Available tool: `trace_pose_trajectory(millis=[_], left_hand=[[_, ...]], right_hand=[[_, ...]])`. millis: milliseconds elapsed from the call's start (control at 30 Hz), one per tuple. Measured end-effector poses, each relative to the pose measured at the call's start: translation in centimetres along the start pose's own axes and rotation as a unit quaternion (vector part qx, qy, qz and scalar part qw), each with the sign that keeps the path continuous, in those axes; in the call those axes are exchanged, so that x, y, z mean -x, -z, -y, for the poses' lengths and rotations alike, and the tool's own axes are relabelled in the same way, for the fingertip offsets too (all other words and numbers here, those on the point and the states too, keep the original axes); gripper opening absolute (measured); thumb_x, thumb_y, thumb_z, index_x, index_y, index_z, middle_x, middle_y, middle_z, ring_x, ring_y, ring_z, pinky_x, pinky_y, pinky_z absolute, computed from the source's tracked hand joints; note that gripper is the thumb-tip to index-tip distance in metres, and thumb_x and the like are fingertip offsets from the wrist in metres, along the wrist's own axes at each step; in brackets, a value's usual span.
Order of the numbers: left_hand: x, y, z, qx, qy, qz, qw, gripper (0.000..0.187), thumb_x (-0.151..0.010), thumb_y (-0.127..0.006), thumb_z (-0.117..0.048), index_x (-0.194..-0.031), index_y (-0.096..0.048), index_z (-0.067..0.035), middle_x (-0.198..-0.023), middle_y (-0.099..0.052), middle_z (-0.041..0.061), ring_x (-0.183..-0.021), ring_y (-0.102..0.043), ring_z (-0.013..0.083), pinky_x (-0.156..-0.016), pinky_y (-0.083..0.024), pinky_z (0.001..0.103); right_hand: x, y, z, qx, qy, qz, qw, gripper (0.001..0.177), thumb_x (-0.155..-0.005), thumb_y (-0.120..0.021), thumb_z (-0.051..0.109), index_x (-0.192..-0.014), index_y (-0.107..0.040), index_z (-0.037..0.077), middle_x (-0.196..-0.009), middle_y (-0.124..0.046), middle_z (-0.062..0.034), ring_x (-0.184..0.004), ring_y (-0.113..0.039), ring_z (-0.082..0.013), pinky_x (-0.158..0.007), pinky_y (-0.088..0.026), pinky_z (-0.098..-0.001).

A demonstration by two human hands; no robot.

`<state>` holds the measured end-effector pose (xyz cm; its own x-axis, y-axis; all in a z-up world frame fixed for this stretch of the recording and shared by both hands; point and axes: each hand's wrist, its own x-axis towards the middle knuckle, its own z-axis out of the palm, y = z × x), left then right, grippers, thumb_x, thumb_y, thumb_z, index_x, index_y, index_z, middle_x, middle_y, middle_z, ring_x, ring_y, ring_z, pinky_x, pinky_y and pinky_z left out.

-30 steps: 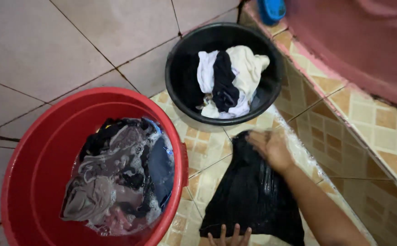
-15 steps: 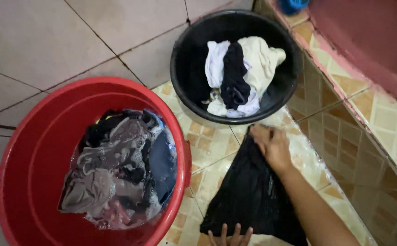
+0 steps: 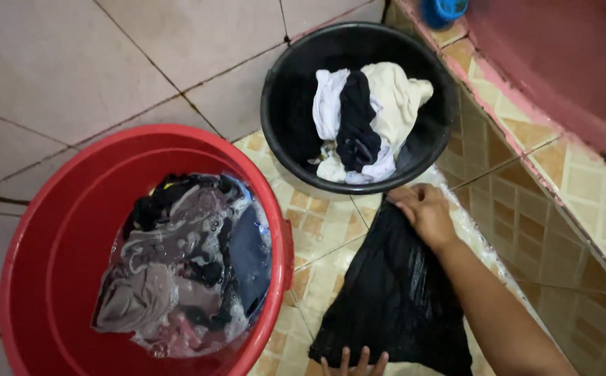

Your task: Hand-washing clothes in a basin using a bar of soap and a scrubbing brush.

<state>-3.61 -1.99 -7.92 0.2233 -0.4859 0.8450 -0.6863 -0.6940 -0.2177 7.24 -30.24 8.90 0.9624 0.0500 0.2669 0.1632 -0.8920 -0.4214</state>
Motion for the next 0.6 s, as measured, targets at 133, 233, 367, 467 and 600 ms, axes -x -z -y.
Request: trace_pose_trajectory(millis=[133, 233, 367, 467, 600], left_hand=[[-0.1, -0.2, -0.1, 0.001, 0.002, -0.009, 1.000, 0.047, -0.110, -0.046, -0.067, -0.151, -0.044, -0.045, -0.148, -0.050, -0.005, -0.135, -0.049, 0.0321, -0.105, -0.030, 0.078], [-0.5, -1.7, -0.2, -0.004, 0.004, -0.024, 1.000, 0.045, -0.110, -0.047, -0.066, -0.150, -0.045, -0.045, -0.147, -0.051, -0.006, -0.134, -0.050, 0.0316, -0.105, -0.031, 0.077], [0.5, -1.0, -0.2, 0.001, 0.002, -0.024, 1.000, 0.043, -0.110, -0.047, -0.065, -0.149, -0.047, -0.046, -0.144, -0.053, -0.006, -0.132, -0.052, 0.0310, -0.106, -0.032, 0.077], [-0.1, -0.4, 0.3, -0.004, 0.006, -0.019, 1.000, 0.042, -0.110, -0.049, -0.064, -0.148, -0.050, -0.046, -0.141, -0.056, -0.007, -0.130, -0.054, 0.0301, -0.105, -0.034, 0.076], [-2.2, 0.5, 0.7, 0.017, 0.020, -0.015, 1.000, 0.040, -0.106, -0.052, -0.061, -0.142, -0.057, -0.045, -0.130, -0.064, -0.011, -0.123, -0.060, 0.0268, -0.102, -0.039, 0.073]], right_hand=[[-0.5, 0.8, -0.7, -0.042, -0.043, -0.019, 0.998, 0.040, -0.088, -0.067, 0.029, -0.126, -0.069, 0.016, -0.132, -0.068, -0.0109, -0.114, -0.066, -0.0307, -0.093, -0.053, -0.0436], [-1.7, 1.3, -2.0, -0.070, -0.067, -0.038, 0.995, 0.035, -0.091, -0.066, 0.028, -0.123, -0.070, 0.015, -0.130, -0.069, -0.0097, -0.114, -0.067, -0.0305, -0.096, -0.054, -0.0425], [-1.2, 0.9, -2.5, -0.120, -0.118, -0.055, 0.984, 0.028, -0.093, -0.065, 0.026, -0.118, -0.071, 0.014, -0.128, -0.071, -0.0081, -0.115, -0.069, -0.0303, -0.100, -0.055, -0.0410], [-0.6, -0.9, -1.4, -0.123, -0.154, -0.082, 0.977, 0.028, -0.091, -0.067, 0.026, -0.115, -0.069, 0.011, -0.122, -0.069, -0.0102, -0.109, -0.068, -0.0317, -0.096, -0.055, -0.0422], [1.7, -3.1, 0.7, -0.059, -0.279, -0.192, 0.939, 0.040, -0.081, -0.074, 0.024, -0.108, -0.059, -0.001, -0.098, -0.063, -0.0206, -0.086, -0.060, -0.0375, -0.076, -0.050, -0.0489]])
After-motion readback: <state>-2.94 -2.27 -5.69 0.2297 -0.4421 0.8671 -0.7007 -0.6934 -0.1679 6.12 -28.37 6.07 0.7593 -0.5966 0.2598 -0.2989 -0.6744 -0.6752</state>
